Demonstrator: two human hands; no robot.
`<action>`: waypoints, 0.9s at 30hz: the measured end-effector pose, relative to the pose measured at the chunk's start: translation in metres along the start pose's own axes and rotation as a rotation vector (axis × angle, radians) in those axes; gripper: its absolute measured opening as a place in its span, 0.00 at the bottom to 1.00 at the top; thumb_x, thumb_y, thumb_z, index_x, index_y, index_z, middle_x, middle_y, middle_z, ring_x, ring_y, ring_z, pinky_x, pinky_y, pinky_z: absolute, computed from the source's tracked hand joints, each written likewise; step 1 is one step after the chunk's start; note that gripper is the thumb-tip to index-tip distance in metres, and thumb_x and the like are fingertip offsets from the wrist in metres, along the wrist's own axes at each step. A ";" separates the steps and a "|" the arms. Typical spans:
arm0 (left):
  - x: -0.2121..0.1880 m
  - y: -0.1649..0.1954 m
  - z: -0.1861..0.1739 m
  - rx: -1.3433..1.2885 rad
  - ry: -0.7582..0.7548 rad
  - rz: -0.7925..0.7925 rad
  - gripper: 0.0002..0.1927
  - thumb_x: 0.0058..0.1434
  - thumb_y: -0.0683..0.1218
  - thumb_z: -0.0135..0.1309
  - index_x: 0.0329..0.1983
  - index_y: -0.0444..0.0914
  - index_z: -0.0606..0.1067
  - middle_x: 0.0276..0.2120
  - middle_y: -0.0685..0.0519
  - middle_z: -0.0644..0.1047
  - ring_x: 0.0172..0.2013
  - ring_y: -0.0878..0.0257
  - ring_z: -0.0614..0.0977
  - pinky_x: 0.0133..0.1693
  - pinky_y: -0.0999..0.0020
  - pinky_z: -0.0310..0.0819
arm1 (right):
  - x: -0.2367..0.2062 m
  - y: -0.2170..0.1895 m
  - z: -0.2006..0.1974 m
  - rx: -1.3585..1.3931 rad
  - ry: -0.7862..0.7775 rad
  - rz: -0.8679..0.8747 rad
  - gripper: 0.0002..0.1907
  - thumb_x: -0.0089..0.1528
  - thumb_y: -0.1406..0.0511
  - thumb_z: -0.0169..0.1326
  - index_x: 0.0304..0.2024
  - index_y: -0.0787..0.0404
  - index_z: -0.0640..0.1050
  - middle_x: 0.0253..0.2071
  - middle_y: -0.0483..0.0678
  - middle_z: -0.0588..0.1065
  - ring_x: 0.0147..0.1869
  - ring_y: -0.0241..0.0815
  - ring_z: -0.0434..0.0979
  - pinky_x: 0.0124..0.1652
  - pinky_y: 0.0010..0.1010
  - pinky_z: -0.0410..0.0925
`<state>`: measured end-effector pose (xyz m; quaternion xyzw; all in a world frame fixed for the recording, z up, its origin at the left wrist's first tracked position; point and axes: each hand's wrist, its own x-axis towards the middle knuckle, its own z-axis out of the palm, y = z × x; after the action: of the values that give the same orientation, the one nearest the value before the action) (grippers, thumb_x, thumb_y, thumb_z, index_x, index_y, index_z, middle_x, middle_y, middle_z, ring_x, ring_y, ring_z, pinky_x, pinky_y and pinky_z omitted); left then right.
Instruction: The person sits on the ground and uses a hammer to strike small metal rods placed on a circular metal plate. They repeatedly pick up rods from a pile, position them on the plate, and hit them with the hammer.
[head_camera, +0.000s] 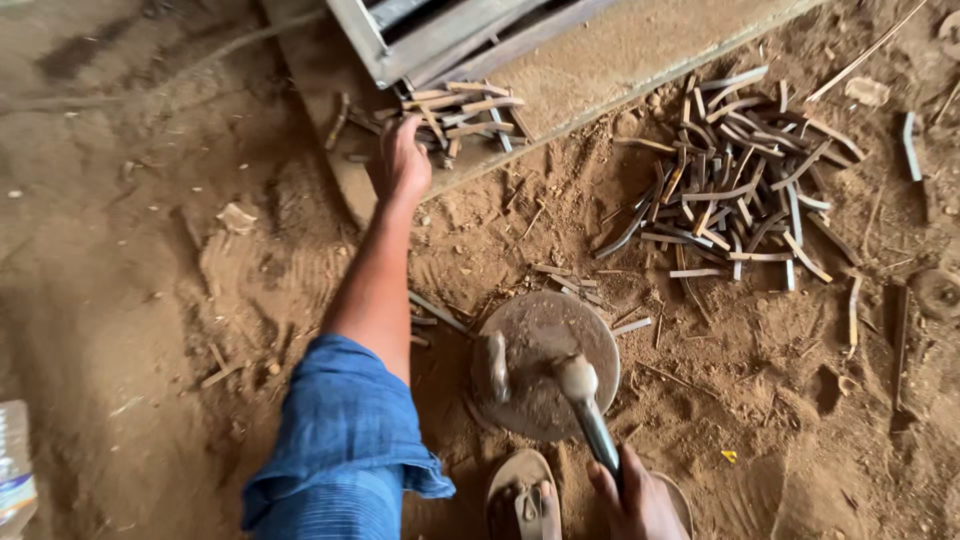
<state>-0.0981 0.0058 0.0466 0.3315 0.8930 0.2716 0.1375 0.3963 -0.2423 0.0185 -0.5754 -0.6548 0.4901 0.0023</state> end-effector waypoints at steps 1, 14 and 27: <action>0.010 0.000 0.005 -0.143 -0.043 -0.030 0.17 0.70 0.54 0.53 0.60 0.51 0.68 0.64 0.48 0.68 0.62 0.48 0.71 0.58 0.45 0.65 | 0.000 0.008 0.003 -0.035 -0.030 0.027 0.25 0.61 0.48 0.52 0.51 0.56 0.74 0.26 0.60 0.79 0.33 0.58 0.84 0.35 0.47 0.74; 0.045 -0.014 0.004 0.906 -0.065 0.737 0.11 0.60 0.38 0.58 0.45 0.42 0.79 0.61 0.45 0.73 0.63 0.47 0.70 0.62 0.40 0.59 | -0.001 0.021 0.013 -0.083 0.027 0.047 0.28 0.60 0.46 0.53 0.53 0.57 0.74 0.25 0.57 0.80 0.31 0.53 0.86 0.35 0.43 0.76; -0.079 -0.027 -0.061 0.461 -0.471 0.363 0.04 0.66 0.40 0.58 0.41 0.38 0.81 0.35 0.43 0.82 0.33 0.54 0.83 0.34 0.55 0.76 | -0.012 -0.069 -0.024 -0.029 0.001 0.082 0.21 0.66 0.50 0.50 0.45 0.60 0.72 0.30 0.64 0.76 0.35 0.66 0.78 0.38 0.51 0.70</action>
<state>-0.0792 -0.0886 0.0856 0.5601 0.8013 -0.0003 0.2103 0.3623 -0.2262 0.0823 -0.6021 -0.6377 0.4797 -0.0260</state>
